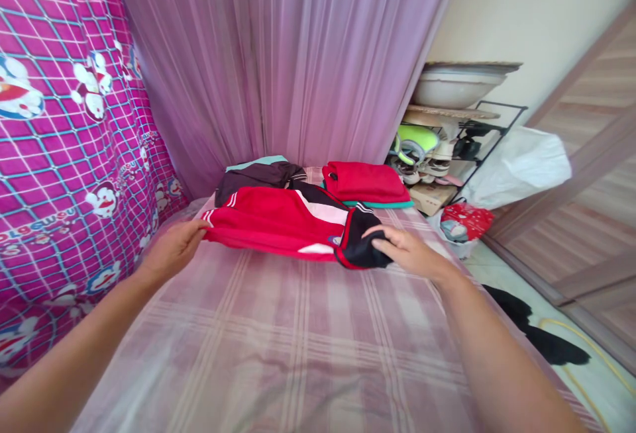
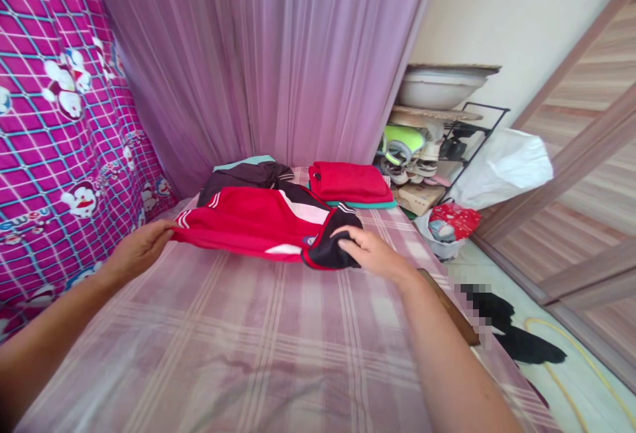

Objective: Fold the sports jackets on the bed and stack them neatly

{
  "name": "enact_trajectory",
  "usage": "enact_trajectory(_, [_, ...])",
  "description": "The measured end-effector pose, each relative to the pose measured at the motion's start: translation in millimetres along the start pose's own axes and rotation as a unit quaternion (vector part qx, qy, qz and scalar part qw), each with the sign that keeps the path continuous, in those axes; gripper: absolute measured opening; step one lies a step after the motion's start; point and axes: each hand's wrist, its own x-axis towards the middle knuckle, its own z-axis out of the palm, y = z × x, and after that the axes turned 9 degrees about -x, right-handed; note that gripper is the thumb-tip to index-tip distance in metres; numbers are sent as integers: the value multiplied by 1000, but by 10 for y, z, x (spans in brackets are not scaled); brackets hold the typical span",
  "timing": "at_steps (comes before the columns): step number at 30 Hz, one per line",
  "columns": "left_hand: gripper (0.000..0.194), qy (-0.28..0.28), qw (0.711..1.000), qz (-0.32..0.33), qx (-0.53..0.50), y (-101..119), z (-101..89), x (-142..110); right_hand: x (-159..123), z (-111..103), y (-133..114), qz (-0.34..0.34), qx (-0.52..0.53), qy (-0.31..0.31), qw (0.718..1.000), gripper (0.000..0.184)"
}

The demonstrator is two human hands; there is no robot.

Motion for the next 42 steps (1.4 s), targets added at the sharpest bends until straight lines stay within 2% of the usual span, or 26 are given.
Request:
enact_trajectory(1, [48,-45,999,-10,-16,17,32,-53,-70,-21,-29,-1,-10,-96,995,33])
enact_trajectory(3, [46,-153,987,-28,-38,51,152,-147,-138,40,-64,7,-43,-257,965,26])
enact_trajectory(4, [45,-207,977,-33,-45,70,224,-184,-137,101,-66,9,-56,-310,949,24])
enact_trajectory(6, [44,-294,954,-31,-55,117,342,-232,-82,221,-40,8,-49,-357,933,23])
enact_trajectory(8, [46,-343,937,-35,-53,169,377,-234,31,275,11,15,-10,-366,931,29])
enact_trajectory(10, [50,-374,924,-62,-57,213,314,-184,200,249,76,30,7,-346,938,33])
enact_trajectory(12, [53,-402,903,-120,-92,228,190,-78,431,185,153,38,-37,-275,960,34])
enact_trajectory(14, [56,-420,879,-179,-135,197,66,84,713,138,248,44,-127,-148,980,30])
enact_trajectory(16, [58,-406,881,-197,-138,119,-11,303,1014,140,362,70,-218,-30,973,29])
enact_trajectory(18, [54,-342,921,-167,-85,7,-16,572,1283,195,489,121,-284,33,951,33])
enact_trajectory(21, [44,-179,978,-104,32,-173,107,1020,1534,328,680,197,-350,29,915,42])
enact_trajectory(23, [44,-106,988,-80,81,-274,249,1300,1579,390,798,205,-375,-13,904,46])
enact_trajectory(25, [48,-107,987,-75,92,-357,399,1530,1540,373,917,188,-382,-52,903,36])
enact_trajectory(28, [41,-170,979,-77,80,-450,569,1756,1396,151,1127,174,-391,-55,902,27])
enact_trajectory(31, [29,-183,979,-72,60,-475,660,1878,1262,-187,1371,219,-440,34,870,31])
enact_trajectory(34, [30,-116,989,-74,45,-394,748,1963,1221,-364,1571,280,-475,117,826,36])
enact_trajectory(36, [31,-77,992,-86,49,-316,829,2008,1233,-335,1629,315,-465,103,821,37])
enact_trajectory(38, [34,-75,991,-105,31,-269,908,2023,1240,-234,1605,317,-454,77,829,40])
enact_trajectory(42, [45,-118,975,-150,-109,-333,946,1912,1156,-1,1366,188,-454,101,865,46])
